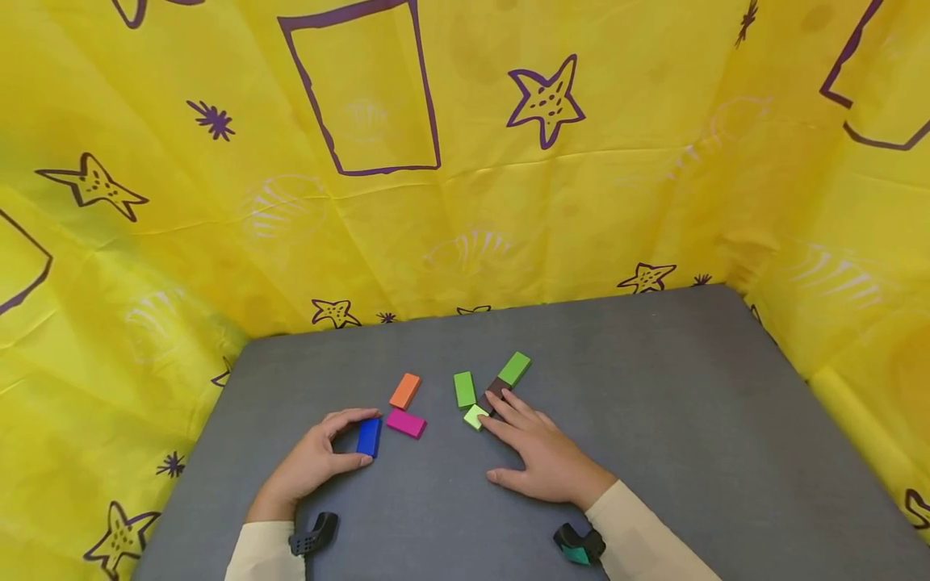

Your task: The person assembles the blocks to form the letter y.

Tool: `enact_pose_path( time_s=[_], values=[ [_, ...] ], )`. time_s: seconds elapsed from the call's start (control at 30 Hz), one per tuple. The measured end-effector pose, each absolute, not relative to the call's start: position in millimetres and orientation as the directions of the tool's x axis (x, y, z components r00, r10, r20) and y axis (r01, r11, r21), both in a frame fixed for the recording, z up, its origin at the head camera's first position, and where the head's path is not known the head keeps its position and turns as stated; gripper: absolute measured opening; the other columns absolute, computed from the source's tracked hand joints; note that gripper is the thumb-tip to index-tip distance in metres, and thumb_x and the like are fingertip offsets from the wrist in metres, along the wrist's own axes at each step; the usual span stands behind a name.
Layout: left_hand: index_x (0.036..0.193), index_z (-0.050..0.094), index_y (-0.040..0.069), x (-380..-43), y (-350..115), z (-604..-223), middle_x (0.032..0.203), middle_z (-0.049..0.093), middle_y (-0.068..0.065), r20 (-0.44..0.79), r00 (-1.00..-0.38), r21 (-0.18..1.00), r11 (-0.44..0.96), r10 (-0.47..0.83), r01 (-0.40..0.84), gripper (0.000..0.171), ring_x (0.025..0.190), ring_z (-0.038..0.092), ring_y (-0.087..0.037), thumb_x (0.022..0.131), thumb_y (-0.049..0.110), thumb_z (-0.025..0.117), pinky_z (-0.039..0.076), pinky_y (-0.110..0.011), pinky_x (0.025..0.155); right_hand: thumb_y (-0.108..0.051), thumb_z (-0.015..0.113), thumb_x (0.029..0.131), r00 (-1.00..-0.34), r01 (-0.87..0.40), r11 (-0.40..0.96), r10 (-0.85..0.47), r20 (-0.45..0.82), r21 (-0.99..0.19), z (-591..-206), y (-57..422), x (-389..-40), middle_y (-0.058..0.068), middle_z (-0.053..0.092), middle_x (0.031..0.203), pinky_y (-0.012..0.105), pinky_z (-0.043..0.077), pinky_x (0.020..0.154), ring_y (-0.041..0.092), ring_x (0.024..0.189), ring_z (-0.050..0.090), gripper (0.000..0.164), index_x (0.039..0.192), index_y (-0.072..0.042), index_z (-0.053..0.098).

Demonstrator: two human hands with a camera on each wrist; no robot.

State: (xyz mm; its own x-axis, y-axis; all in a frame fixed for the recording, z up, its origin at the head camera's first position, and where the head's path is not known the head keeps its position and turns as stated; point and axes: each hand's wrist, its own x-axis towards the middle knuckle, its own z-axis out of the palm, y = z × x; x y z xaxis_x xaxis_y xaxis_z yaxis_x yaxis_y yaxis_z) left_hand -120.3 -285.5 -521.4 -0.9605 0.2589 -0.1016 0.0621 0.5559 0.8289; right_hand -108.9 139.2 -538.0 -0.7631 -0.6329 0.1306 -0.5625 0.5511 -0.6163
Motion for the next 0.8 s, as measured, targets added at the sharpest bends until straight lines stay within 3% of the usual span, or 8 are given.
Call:
enact_pose_path(
  time_s=[0.2,0.5,0.8],
  values=[
    [0.147,0.070,0.022,-121.9,-287.2,-524.0,0.148,0.063,0.000,-0.056,-0.978,0.822,0.565,0.200,0.069,0.068,0.138,0.053,-0.026,0.084,0.018,0.097,0.041,-0.054,0.116,-0.052,0.075,0.102,-0.757,-0.577,0.545,-0.636,0.148,-0.608,-540.2,139.2,-109.3,0.002,0.019,0.180,0.075,0.030,0.115,0.030,0.165,0.009,0.081,0.169,-0.019,0.044],
    [0.147,0.070,0.023,-122.1,-288.9,-525.4,0.148,0.063,0.003,-0.007,-0.984,0.806,0.584,0.180,0.101,0.070,0.135,0.053,-0.023,0.084,0.016,0.097,0.044,-0.050,0.113,-0.050,0.076,0.102,-0.758,-0.579,0.532,-0.630,0.167,-0.618,-539.7,138.1,-109.1,0.004,0.020,0.180,0.076,0.031,0.114,0.031,0.165,0.009,0.082,0.169,-0.018,0.043],
    [0.151,0.064,0.011,-123.2,-291.6,-530.8,0.149,0.063,-0.007,0.069,-0.995,0.921,0.378,0.075,0.093,0.068,0.129,0.060,-0.028,0.089,0.007,0.092,0.049,-0.024,0.103,-0.045,0.081,0.100,-0.777,-0.570,0.530,-0.596,0.202,-0.628,-538.3,135.9,-113.4,0.009,0.020,0.180,0.079,0.031,0.111,0.035,0.165,0.010,0.084,0.169,-0.017,0.044]
  ],
)
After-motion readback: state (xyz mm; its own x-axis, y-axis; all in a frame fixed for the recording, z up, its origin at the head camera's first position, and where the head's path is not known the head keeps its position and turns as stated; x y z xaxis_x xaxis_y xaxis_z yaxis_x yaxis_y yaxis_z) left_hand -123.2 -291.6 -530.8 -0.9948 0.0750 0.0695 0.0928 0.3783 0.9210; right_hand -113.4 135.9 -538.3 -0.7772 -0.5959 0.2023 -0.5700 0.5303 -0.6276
